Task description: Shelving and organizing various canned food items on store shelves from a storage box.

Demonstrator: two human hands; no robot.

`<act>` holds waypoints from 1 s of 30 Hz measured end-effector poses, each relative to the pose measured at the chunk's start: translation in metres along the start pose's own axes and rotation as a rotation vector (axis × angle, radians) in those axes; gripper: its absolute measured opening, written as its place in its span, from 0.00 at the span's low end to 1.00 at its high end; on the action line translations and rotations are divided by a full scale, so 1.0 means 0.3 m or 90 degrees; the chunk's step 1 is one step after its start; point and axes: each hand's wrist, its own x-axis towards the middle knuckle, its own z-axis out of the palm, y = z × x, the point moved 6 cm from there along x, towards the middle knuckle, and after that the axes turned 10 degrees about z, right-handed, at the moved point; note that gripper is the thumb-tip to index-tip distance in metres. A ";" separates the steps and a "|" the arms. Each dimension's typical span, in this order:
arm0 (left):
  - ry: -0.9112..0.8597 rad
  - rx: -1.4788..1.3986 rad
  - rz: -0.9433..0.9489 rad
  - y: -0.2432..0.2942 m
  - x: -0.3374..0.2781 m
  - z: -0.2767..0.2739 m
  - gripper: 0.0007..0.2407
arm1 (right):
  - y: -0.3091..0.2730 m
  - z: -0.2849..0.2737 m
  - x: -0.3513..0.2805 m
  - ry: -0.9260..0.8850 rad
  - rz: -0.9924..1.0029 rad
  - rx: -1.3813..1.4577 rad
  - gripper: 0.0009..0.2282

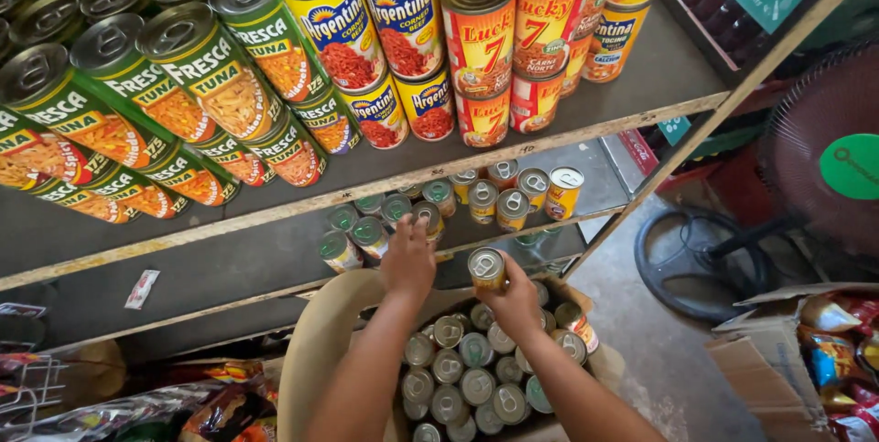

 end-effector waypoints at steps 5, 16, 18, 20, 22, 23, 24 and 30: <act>-0.002 0.018 -0.017 0.014 -0.008 0.019 0.17 | 0.040 -0.003 0.007 0.010 0.012 0.050 0.29; 0.209 -0.076 -0.017 0.039 -0.096 0.005 0.13 | 0.034 0.026 -0.013 0.012 0.026 0.057 0.29; 0.144 -0.169 -0.107 0.015 -0.108 0.013 0.10 | 0.037 0.041 -0.008 -0.002 0.015 0.099 0.28; 0.167 -0.216 -0.109 0.034 -0.125 -0.055 0.09 | 0.044 0.049 -0.005 -0.020 0.013 0.144 0.28; 0.193 -0.262 -0.111 0.043 -0.153 -0.116 0.09 | 0.031 0.053 -0.011 -0.040 0.009 0.190 0.28; 0.209 -0.296 -0.090 0.048 -0.163 -0.144 0.08 | 0.011 0.053 -0.015 -0.053 0.012 0.185 0.28; 0.225 -0.331 -0.068 0.054 -0.173 -0.174 0.08 | -0.009 0.053 -0.020 -0.066 0.014 0.179 0.27; 0.269 -0.773 -0.213 0.018 -0.264 -0.254 0.10 | -0.082 0.074 -0.059 -0.180 -0.018 0.170 0.24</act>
